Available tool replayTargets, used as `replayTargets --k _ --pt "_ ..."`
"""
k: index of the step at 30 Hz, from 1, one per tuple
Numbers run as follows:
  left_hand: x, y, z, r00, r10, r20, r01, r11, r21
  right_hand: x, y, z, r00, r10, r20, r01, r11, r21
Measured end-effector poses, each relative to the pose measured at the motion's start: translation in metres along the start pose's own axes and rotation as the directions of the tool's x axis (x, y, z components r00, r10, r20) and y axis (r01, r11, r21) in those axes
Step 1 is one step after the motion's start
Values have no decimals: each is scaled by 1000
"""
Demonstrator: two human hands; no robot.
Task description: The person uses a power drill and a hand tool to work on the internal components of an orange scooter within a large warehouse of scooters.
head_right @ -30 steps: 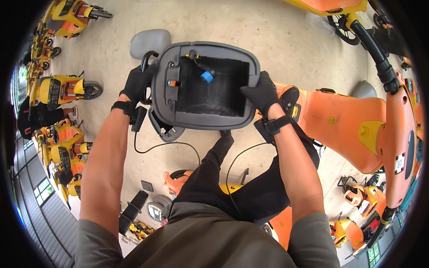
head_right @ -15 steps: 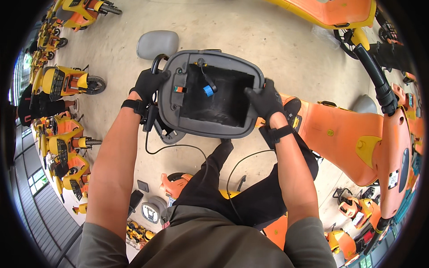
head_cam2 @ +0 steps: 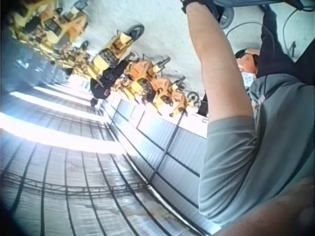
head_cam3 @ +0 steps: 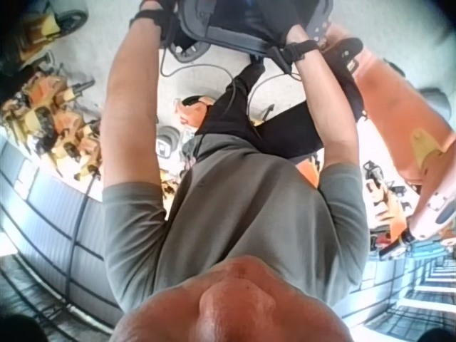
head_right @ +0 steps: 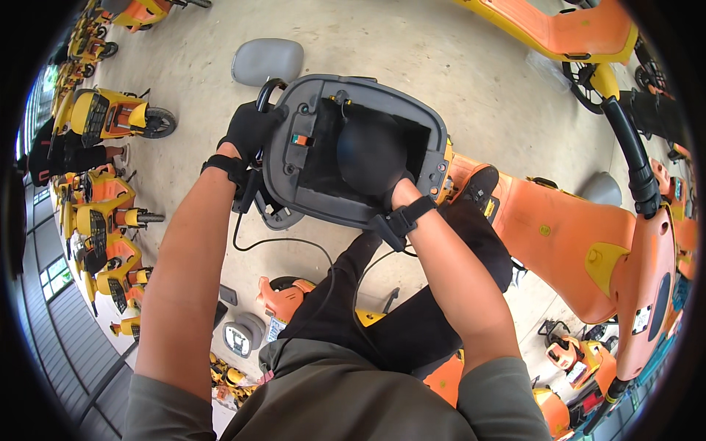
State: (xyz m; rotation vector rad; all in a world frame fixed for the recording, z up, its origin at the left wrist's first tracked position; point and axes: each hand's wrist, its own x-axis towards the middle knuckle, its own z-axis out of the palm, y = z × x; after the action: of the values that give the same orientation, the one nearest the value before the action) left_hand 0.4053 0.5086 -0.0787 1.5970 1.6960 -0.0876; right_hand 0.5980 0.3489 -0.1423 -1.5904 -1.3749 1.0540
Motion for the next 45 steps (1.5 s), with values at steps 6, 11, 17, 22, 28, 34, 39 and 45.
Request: replayTargets --k 6,11,17,22,28,34,39,45 --pt "0 1 1 1000 26 13 -27 1000 11 5 -6 5 754 557 349 -612 400 682" --pt "0 -1 1 1000 1 1 -1 1000 19 8 -3 7 789 503 354 -571 384 726" --pt "0 -1 -1 999 36 10 -37 999 15 13 6 7 841 394 370 -486 249 838" --pt "-1 -1 0 999 31 -7 -31 999 -28 19 11 12 877 333 345 -421 192 886" --pt "-4 3 -1 1000 26 7 -27 999 26 28 18 19 872 327 365 -387 2 922" --pt "-6 2 -2 1000 23 16 -22 999 -47 28 22 23 911 306 275 -328 136 935" --pt "-2 -1 0 999 42 14 -42 998 -48 30 24 27 904 348 250 -291 70 954" --pt "-2 -1 -1 999 26 27 -25 998 -58 26 26 26 885 355 301 -334 32 942"
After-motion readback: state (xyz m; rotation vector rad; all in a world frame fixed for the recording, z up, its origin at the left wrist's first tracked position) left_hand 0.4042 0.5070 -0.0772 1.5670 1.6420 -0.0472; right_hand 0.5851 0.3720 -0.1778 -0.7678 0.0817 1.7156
